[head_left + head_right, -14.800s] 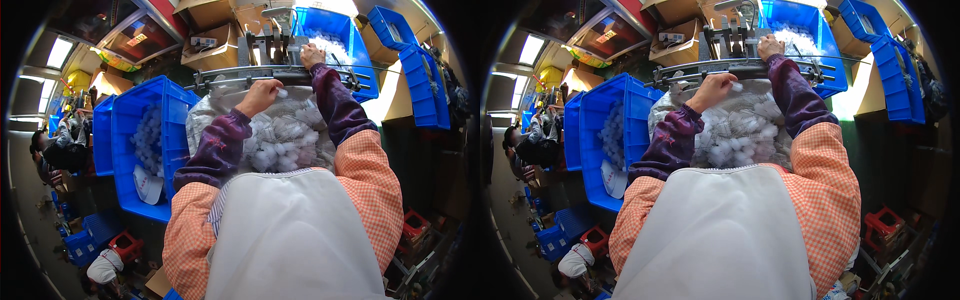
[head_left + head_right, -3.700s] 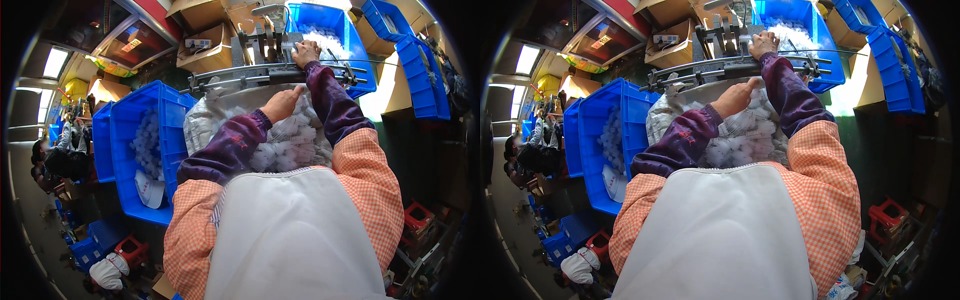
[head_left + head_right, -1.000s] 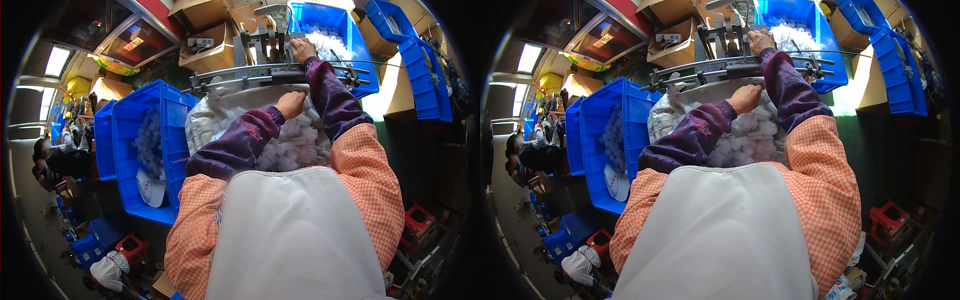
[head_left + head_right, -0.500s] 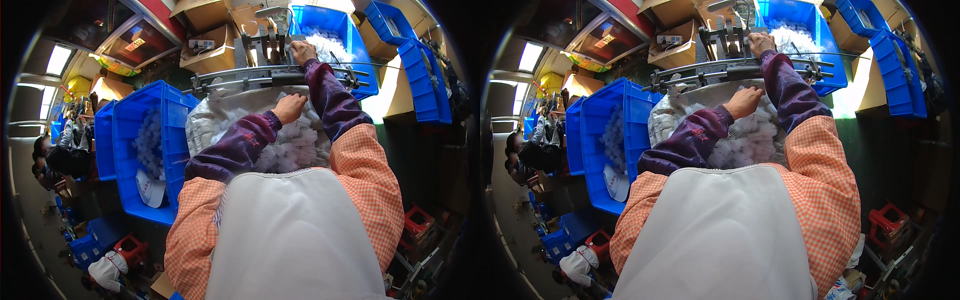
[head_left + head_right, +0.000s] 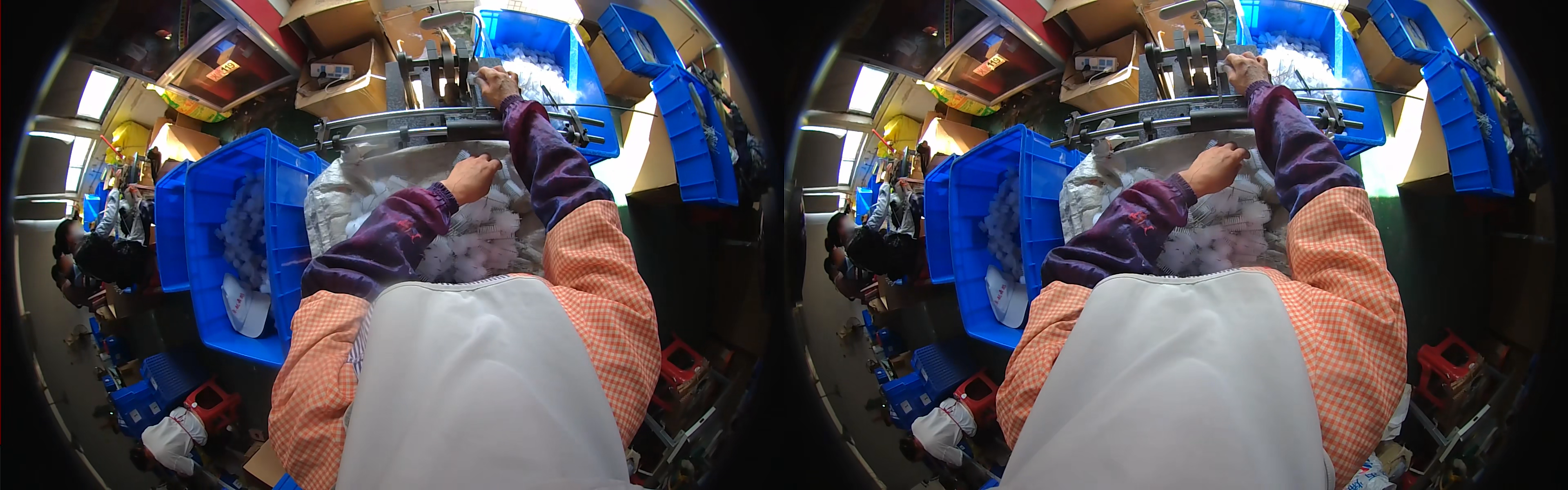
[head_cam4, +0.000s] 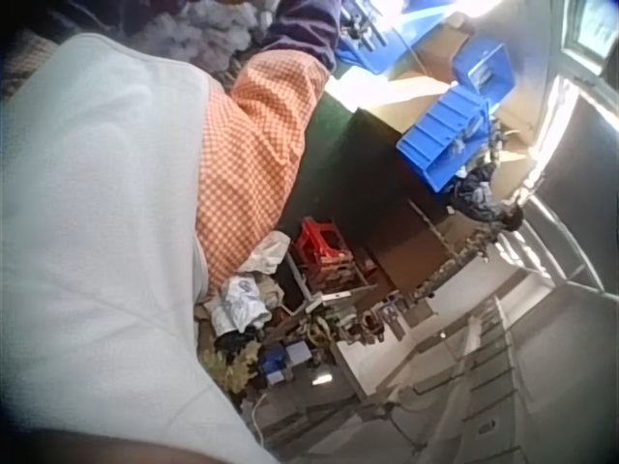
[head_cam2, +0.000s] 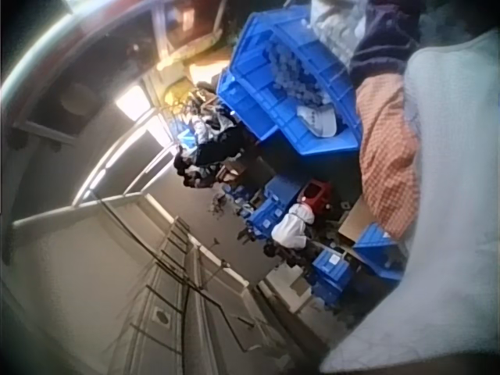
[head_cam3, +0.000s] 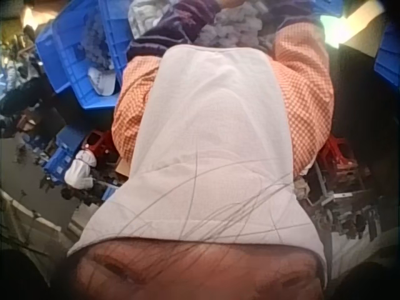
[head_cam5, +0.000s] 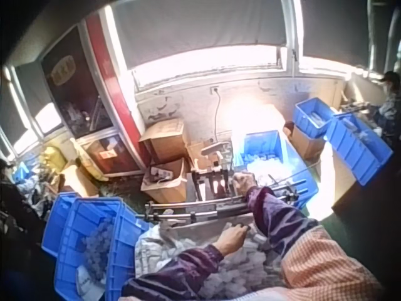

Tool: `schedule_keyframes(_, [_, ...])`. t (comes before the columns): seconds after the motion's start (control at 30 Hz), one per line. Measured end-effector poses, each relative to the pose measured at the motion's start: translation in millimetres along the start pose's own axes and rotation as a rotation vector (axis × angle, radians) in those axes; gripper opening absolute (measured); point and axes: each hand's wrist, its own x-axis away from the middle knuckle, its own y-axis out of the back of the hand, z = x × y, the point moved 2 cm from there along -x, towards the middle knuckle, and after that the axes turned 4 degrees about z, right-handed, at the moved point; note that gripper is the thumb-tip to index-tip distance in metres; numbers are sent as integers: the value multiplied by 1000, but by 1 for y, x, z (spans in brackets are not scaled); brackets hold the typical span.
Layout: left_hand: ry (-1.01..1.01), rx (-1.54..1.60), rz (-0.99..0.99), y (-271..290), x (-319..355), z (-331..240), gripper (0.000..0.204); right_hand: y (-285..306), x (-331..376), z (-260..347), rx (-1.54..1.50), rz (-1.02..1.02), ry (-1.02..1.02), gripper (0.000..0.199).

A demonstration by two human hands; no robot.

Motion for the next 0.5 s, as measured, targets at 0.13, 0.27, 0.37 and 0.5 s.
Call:
schedule_keyframes(0.13, [-3,4,7,-2,0,2,26,-1,0,0,2,16,-55,21])
schedule_keyframes(0.27, [-1,5,28,-2,1,0,26,-2,-3,2,38,43,-69,21])
schedule_keyframes(0.37, [13,12,36,1,2,-2,26,-3,-3,0,58,-22,-10,21])
schedule_keyframes(0.5, [26,16,62,-2,1,3,26,-3,-3,0,2,23,-47,20])
